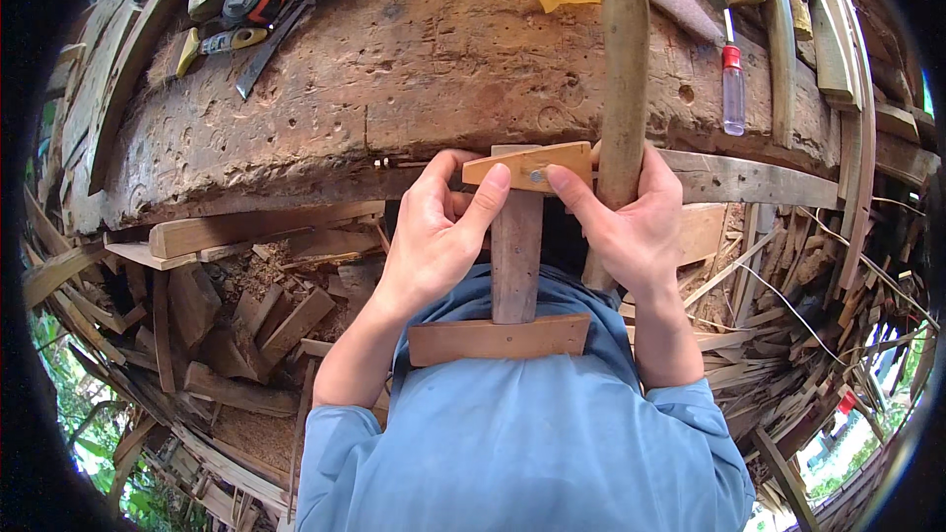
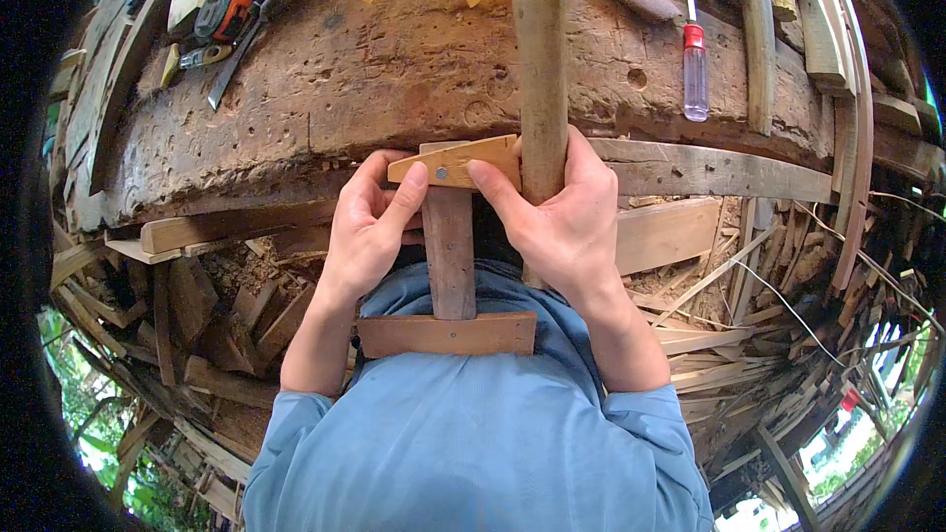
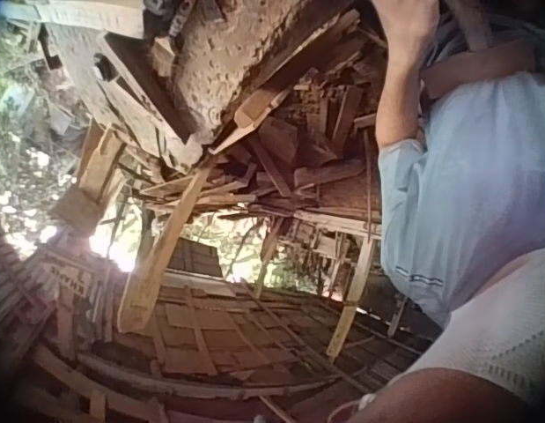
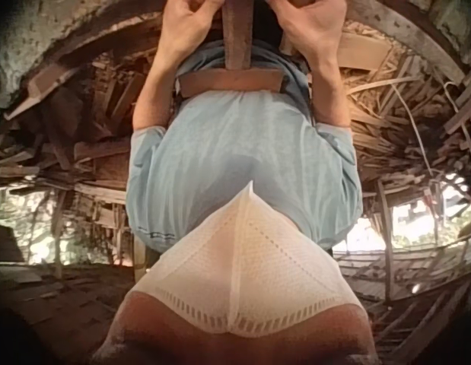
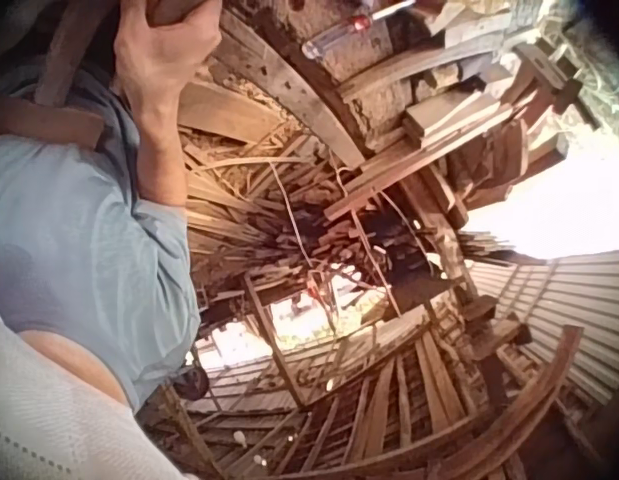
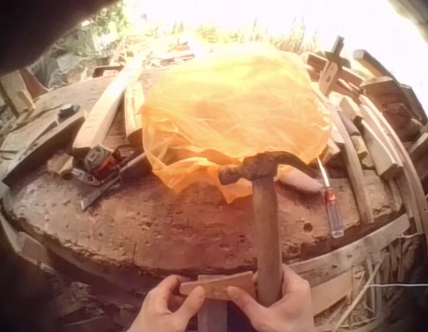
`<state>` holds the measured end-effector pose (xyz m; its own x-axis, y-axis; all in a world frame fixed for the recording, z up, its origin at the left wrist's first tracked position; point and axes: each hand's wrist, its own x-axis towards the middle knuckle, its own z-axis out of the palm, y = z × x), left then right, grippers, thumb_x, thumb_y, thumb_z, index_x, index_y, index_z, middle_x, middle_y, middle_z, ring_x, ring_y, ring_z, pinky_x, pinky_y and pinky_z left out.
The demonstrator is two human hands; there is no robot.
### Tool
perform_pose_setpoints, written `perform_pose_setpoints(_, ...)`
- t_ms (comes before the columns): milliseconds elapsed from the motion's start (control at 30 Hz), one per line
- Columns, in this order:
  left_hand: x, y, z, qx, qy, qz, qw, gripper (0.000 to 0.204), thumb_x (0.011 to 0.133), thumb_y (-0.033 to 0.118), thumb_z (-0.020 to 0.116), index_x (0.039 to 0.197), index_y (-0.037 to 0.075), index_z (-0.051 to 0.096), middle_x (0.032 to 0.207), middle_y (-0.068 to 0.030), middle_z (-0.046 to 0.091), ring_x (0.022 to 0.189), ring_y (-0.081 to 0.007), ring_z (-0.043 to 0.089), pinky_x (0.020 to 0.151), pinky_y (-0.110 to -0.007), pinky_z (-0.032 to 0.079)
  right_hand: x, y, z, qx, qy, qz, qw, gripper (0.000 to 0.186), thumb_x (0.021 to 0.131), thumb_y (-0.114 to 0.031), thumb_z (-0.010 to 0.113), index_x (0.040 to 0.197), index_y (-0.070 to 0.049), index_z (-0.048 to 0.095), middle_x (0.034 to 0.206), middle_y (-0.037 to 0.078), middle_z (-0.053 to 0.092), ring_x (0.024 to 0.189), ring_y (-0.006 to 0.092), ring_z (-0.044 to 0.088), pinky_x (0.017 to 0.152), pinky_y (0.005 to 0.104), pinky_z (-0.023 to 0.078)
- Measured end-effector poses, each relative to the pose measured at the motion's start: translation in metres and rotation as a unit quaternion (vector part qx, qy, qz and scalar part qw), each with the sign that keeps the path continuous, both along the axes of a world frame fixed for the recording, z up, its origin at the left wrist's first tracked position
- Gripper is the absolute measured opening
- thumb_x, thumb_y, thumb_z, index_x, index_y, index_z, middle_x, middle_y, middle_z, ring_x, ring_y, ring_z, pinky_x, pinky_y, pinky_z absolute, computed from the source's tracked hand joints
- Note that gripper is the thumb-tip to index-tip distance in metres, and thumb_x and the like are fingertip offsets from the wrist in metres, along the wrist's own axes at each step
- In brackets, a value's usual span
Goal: Assembling or repairing wooden components using a hammer and nails on a workbench.
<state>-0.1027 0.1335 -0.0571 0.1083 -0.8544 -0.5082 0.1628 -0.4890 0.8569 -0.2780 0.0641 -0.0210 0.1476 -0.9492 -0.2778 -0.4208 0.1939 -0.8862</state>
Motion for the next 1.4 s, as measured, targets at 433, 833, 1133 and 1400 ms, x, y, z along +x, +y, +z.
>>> perform_pose_setpoints(433,-0.002,-0.004,0.012,0.004,0.079,0.042,0.996,0.033,0.096,0.028,0.065,0.109,-0.002,0.062,0.082,-0.0015,0.066,0.07,-0.0026,0.057,0.056,-0.02,0.047,0.0,-0.003,-0.003,-0.053,0.007,0.043,0.998,0.031,0.077,-0.015,0.082,0.094,0.001,0.062,0.079,0.009,0.07,0.072,0.0113,0.065,0.065,0.0287,0.053)
perform_pose_setpoints(833,0.0,0.007,0.035,-0.027,0.171,0.062,0.983,0.026,0.096,0.023,0.063,0.108,0.001,0.057,0.1,-0.003,0.064,0.089,-0.0069,0.059,0.077,-0.024,0.049,0.0,0.012,0.021,0.025,-0.116,-0.007,0.993,0.036,0.075,-0.011,0.086,0.096,0.0,0.058,0.085,0.005,0.067,0.078,0.0108,0.064,0.071,0.0259,0.053)
perform_pose_setpoints(1133,-0.004,0.012,0.071,-0.239,0.036,-0.044,0.969,0.048,0.091,0.025,0.07,0.123,-0.006,0.053,0.116,-0.0159,0.065,0.107,-0.0199,0.062,0.095,-0.033,0.048,-0.018,0.023,0.049,-0.043,-0.238,0.017,0.97,0.048,0.066,-0.001,0.089,0.099,-0.003,0.054,0.09,0.002,0.061,0.085,0.0096,0.063,0.074,0.024,0.053)
perform_pose_setpoints(1400,-0.013,0.017,0.085,-0.496,-0.029,-0.074,0.865,0.046,0.078,0.007,0.077,0.116,-0.01,0.058,0.107,-0.0245,0.067,0.095,-0.037,0.069,0.084,-0.045,0.056,-0.032,0.043,0.048,-0.057,-0.47,0.006,0.881,0.064,0.066,-0.001,0.088,0.104,-0.005,0.037,0.086,0.024,0.067,0.08,0.0291,0.07,0.068,0.0375,0.06)
